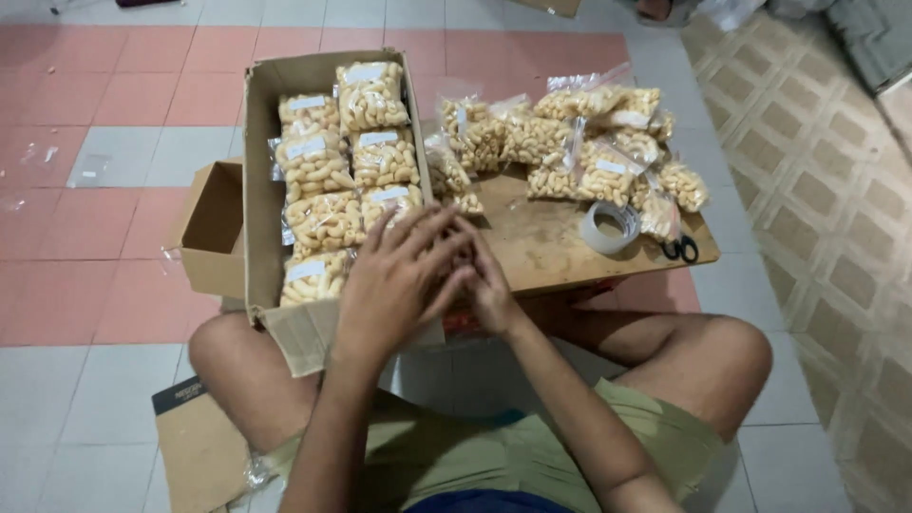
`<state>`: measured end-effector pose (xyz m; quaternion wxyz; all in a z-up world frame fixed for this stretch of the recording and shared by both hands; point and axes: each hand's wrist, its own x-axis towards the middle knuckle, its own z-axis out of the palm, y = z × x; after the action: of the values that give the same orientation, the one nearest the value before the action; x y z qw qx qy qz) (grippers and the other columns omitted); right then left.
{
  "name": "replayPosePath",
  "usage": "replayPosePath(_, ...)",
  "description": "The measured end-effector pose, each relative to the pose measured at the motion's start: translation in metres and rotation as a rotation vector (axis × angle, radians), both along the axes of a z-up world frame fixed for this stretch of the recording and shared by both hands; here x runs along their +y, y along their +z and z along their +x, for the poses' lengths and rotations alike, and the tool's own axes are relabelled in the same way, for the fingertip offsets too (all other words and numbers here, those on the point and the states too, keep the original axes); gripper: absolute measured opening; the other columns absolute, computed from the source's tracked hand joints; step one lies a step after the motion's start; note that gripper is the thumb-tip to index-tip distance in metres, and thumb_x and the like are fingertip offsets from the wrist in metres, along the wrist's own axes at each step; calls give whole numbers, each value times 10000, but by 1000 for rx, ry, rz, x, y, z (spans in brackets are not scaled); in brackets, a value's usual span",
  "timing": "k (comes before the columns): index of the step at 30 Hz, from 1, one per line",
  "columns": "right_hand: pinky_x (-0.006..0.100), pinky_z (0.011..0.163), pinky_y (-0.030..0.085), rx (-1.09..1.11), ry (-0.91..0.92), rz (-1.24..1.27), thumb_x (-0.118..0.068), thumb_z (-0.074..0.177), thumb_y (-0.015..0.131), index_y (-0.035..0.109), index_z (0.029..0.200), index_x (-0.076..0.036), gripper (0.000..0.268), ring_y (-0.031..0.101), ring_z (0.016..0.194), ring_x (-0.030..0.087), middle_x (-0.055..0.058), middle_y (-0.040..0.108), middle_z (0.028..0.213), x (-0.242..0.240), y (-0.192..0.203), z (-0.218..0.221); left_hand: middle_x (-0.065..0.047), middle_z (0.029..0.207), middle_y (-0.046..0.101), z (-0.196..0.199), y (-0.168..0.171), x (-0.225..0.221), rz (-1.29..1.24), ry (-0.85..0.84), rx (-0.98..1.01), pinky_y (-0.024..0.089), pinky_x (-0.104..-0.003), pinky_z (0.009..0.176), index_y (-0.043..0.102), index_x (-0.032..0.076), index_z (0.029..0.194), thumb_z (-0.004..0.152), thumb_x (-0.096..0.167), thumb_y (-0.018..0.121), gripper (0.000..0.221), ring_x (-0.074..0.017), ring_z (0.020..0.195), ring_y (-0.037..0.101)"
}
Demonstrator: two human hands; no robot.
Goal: Packing small plastic bags of snacks into a cardboard box while sitting on the floor
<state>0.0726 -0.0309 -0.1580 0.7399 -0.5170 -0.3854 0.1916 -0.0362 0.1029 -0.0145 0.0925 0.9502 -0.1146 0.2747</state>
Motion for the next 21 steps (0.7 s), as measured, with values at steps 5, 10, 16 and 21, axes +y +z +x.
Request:
replayPosePath(5,326,868,612,35,-280,-126,-82,1098,529,600,1480,-135,392,651,1085,194,127,649,1379,-18,9,18,-47,1301,690,20,-27,9,145,109,-71,397,-526,1167,690,174,1028,1013,459,597,300,-277,1301,622)
replayPosePath(10,500,1068,566,-218,-541,-308,21,1030,570,717,1364,-133,396,617,1355,391,156,626,1441,-19,-18,58,-58,1136,665,22,-31,10,204,145,-108,440,-484,1063,628,153,936,1017,424,550,293,-299,1203,626)
replayPosePath(16,592,1206,368,-338,-415,-564,-152,1020,644,599,1552,-198,536,528,1454,426,188,625,1494,-10,-50,77,-57,1139,656,21,-32,9,213,148,-122,463,-466,1037,617,145,910,1028,433,539,321,-306,1213,616)
replayPosePath(21,500,962,626,-154,-506,-517,-131,1072,586,722,1397,-191,357,706,1216,419,152,730,1318,-22,-10,55,-69,1178,675,17,-29,6,149,139,-97,488,-469,1026,578,150,879,1031,401,565,294,-335,1244,625)
